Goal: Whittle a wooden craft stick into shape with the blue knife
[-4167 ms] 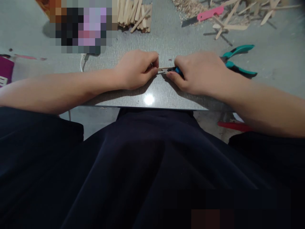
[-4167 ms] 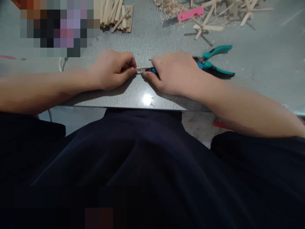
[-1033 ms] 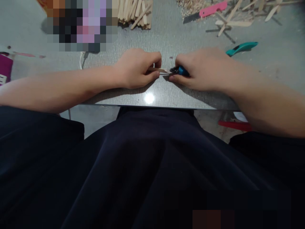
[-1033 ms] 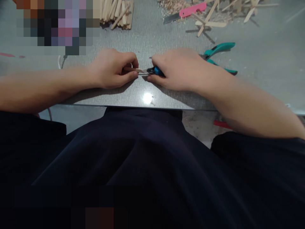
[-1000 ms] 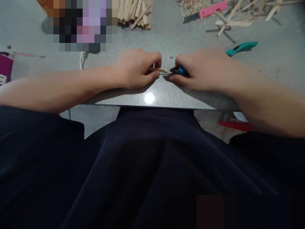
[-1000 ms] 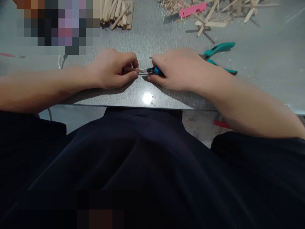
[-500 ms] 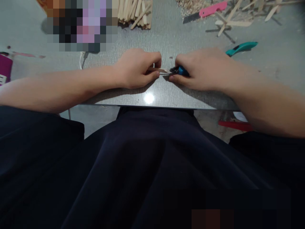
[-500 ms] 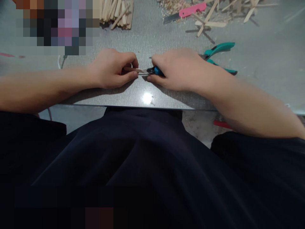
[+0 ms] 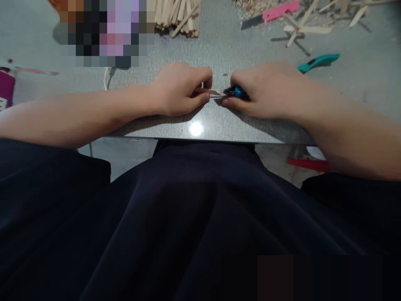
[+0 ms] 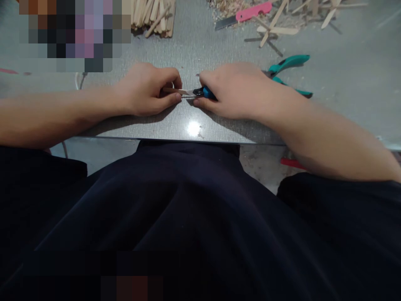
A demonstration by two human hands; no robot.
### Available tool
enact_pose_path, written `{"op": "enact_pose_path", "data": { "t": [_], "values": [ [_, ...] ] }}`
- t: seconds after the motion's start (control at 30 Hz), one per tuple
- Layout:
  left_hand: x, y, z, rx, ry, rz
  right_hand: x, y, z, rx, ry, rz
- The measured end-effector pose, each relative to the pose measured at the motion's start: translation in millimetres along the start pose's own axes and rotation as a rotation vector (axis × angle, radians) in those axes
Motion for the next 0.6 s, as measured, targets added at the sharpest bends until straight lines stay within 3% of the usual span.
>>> {"op": "enact_pose_path", "data": {
  "t": [0.3, 0.6],
  "values": [
    [4.7, -6.1, 8.7, -0.053, 0.025, -0.031, -2.0, 3.1, 6.6, -0.147, 0.011, 0.072],
    [2.8, -5.1, 11.2, -0.101, 0.038, -0.023, -1.3, 6.0, 7.7, -0.079, 0.025, 0.036]
  ]
}}
Point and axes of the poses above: each hand's wrist, its own x-axis away from the middle knuckle, its own y-axis out of the palm, z = x × y, the point moved 7 cm from there along -x, towards the middle knuckle, and after that the axes turned 7 degrees about z, right-handed, at the moved point
